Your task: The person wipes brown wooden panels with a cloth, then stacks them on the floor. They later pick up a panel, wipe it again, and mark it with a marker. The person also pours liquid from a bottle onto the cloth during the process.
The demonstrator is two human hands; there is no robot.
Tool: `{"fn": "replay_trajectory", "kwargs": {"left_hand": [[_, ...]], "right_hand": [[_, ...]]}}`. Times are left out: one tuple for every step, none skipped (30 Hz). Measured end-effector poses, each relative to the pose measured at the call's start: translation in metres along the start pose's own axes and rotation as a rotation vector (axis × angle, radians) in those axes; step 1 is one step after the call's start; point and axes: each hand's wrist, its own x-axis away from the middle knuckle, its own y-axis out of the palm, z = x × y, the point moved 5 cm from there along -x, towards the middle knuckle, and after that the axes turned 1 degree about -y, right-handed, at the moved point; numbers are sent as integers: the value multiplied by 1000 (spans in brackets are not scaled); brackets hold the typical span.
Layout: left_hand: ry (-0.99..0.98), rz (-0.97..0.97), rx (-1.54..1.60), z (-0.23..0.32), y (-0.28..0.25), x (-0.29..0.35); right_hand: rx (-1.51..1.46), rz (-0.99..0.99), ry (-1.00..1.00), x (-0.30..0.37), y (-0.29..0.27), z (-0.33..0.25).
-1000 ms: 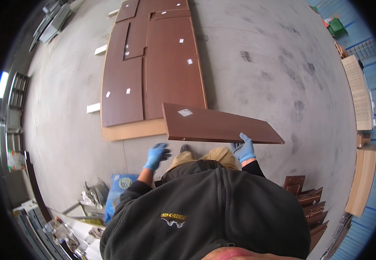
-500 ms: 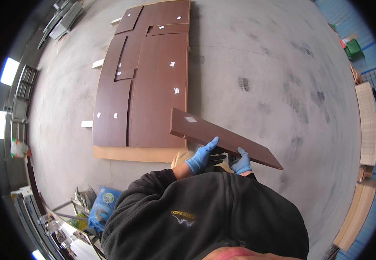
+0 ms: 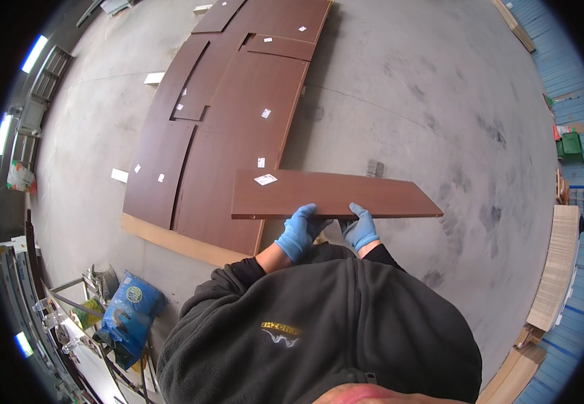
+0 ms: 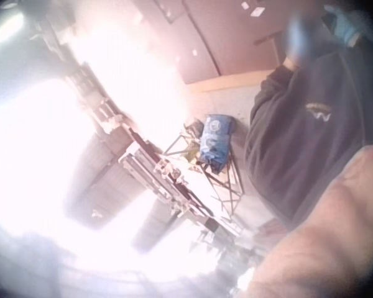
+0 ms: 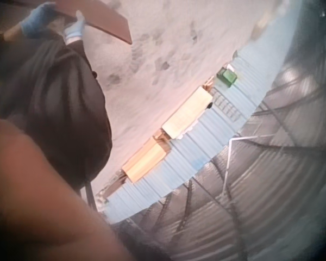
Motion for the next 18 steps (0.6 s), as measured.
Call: {"fn": "replay_trajectory", "kwargs": {"left_hand": [[21,15,1,9,19,-13],[42,24,7,18,40,-26],[17,57,22,28,59,-35],[35,55,11,35,75,-36],[55,36,6,45,94,-41],[88,-63,31,59,116,-50],[79,-62,39,73,133,-64],[101,-34,29,85,145,-76],[116,-7,38,95,155,-90],[139,-12,61,106,165,-105],[180,-35,71,117,170,-113],[208,-18,72,128,178,-128],[239,-21,97,139,186,-142],[253,-11,156,150,193,-157],[285,47,157,161,200,-174],[315,71,151,169,208,-188],[344,86,171,178,217,-203],[374,68,201,184,222,-205]], "right_hand": [[16,24,56,-16,14,-17],[26,3,75,-32,32,-35],[35,-11,79,-44,48,-48],[39,6,79,-51,60,-58],[39,-22,98,-61,76,-72],[50,-102,126,-71,95,-83],[71,-140,148,-83,111,-99],[91,-230,168,-97,129,-114],[98,-135,176,-114,137,-131],[103,-98,181,-134,147,-150],[106,-105,190,-148,158,-161],[105,-88,177,-173,169,-184],[99,-114,167,-198,183,-209],[100,-77,134,-225,195,-234],[124,-107,188,-251,211,-257],[166,-67,218,-276,223,-283],[209,-8,229,-303,237,-306],[275,-60,296,-317,252,-313]]}}
